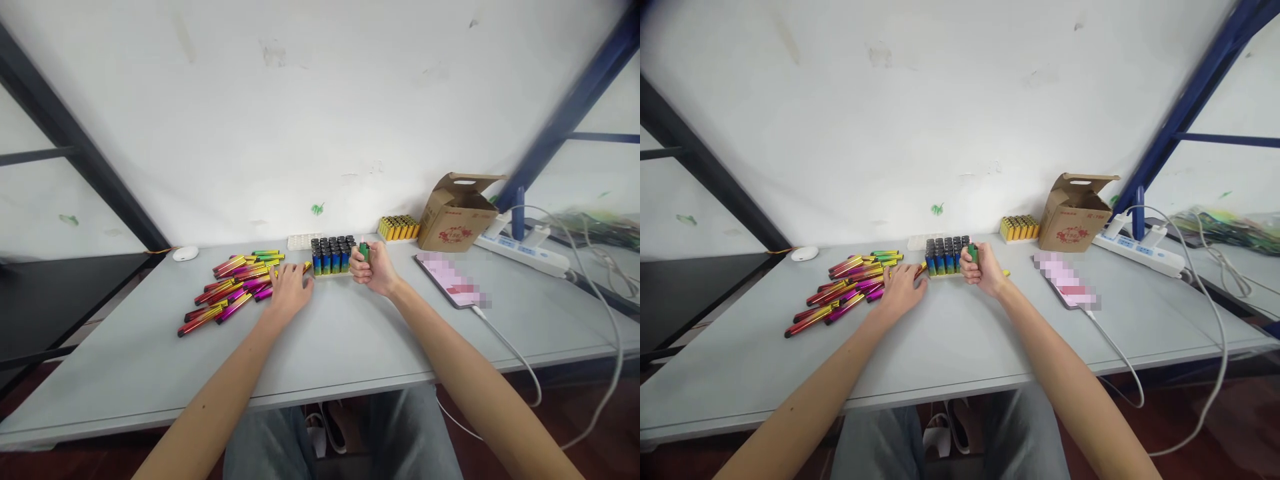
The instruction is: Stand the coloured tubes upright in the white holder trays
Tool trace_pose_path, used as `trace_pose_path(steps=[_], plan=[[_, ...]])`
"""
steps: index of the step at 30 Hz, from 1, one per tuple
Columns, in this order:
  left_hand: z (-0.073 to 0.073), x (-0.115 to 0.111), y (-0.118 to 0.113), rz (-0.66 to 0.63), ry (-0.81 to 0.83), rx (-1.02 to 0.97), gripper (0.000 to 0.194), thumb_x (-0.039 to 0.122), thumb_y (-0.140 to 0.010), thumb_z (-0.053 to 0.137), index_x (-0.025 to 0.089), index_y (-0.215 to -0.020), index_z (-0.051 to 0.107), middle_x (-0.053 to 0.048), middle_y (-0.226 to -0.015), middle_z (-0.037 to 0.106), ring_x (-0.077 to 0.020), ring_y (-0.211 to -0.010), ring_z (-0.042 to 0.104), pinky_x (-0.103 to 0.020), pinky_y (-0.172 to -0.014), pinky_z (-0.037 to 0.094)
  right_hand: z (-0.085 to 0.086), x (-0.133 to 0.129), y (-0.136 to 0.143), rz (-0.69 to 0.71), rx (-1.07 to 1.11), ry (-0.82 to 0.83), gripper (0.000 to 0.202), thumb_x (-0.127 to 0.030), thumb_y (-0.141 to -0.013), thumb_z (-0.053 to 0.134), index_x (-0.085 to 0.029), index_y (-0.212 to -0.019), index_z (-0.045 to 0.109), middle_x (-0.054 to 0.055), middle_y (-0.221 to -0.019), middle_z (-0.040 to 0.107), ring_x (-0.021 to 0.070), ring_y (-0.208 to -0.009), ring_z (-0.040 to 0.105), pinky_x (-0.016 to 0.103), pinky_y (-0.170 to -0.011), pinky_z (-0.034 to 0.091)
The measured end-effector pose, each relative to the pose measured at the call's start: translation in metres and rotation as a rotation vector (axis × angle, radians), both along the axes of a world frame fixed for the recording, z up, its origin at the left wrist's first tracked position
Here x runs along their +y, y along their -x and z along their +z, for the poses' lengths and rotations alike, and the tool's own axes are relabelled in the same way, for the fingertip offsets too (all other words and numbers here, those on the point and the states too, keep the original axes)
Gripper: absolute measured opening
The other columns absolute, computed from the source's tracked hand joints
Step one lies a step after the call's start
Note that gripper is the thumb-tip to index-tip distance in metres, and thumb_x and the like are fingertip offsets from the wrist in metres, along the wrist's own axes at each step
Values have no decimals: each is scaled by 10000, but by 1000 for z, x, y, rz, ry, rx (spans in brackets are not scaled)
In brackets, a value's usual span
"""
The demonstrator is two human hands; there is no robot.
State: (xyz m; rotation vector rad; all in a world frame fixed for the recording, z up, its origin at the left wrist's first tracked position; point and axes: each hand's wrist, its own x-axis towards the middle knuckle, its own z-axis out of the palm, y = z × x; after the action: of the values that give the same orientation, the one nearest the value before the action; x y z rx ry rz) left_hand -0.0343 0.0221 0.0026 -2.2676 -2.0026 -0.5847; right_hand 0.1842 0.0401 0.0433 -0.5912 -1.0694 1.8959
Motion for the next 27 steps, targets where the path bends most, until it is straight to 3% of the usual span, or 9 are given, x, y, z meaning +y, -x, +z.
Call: trace_pose_path(steps=[12, 15, 17, 21, 24, 27], plan=[[2, 0, -1, 4, 13, 6, 307, 277, -869, 449, 200, -1127, 596, -119, -1135, 626, -299, -1198, 495, -542, -1144, 197, -1, -2, 1, 25, -8, -49, 349, -517, -828, 425, -212, -667, 373, -77, -547, 229, 68, -436, 136, 169, -382, 157], [2, -1, -1, 10, 18, 19, 296, 273, -863, 454, 203, -1112, 598, -121, -1142, 623, -302, -1205, 486, -526, -1140, 208, 2, -3, -1, -20, 23, -41, 400, -602, -827, 410, -212, -741, 425, -68, -560, 299, 68, -424, 194, 172, -382, 176], [2, -1, -1, 9, 17, 20, 303, 286, -866, 456, 203, -1122, 594, -125, -1150, 620, -308, -1210, 480, -528, -1136, 210, 5, -4, -3, -53, 33, -54, 353, -565, -816, 447, -213, -813, 461, -55, -591, 370, 72, -432, 255, 174, -388, 200], [0, -1, 0, -4, 8, 15, 325, 302, -879, 445, 206, -1157, 584, -128, -1161, 615, -305, -1209, 478, -528, -1133, 209, 7, -1, -6, -184, -27, -107, 217, -432, -803, 534, -225, -847, 481, -41, -649, 445, 92, -484, 368, 196, -430, 311], [0, -1, 0, -3, 15, 11, 340, 304, -881, 443, 202, -1175, 579, -133, -1174, 610, -303, -1205, 477, -529, -1134, 206, 3, 4, -9, -344, -115, -215, 287, -506, -813, 548, -224, -792, 501, -24, -667, 471, 119, -552, 440, 233, -492, 394], [0, -2, 0, 2, 22, 5, 351, 305, -880, 445, 200, -1189, 574, -132, -1176, 607, -304, -1209, 472, -528, -1134, 204, -1, 8, -13, -556, -292, -396, 340, -544, -820, 556, -218, -727, 537, -9, -680, 490, 133, -619, 467, 238, -538, 399]])
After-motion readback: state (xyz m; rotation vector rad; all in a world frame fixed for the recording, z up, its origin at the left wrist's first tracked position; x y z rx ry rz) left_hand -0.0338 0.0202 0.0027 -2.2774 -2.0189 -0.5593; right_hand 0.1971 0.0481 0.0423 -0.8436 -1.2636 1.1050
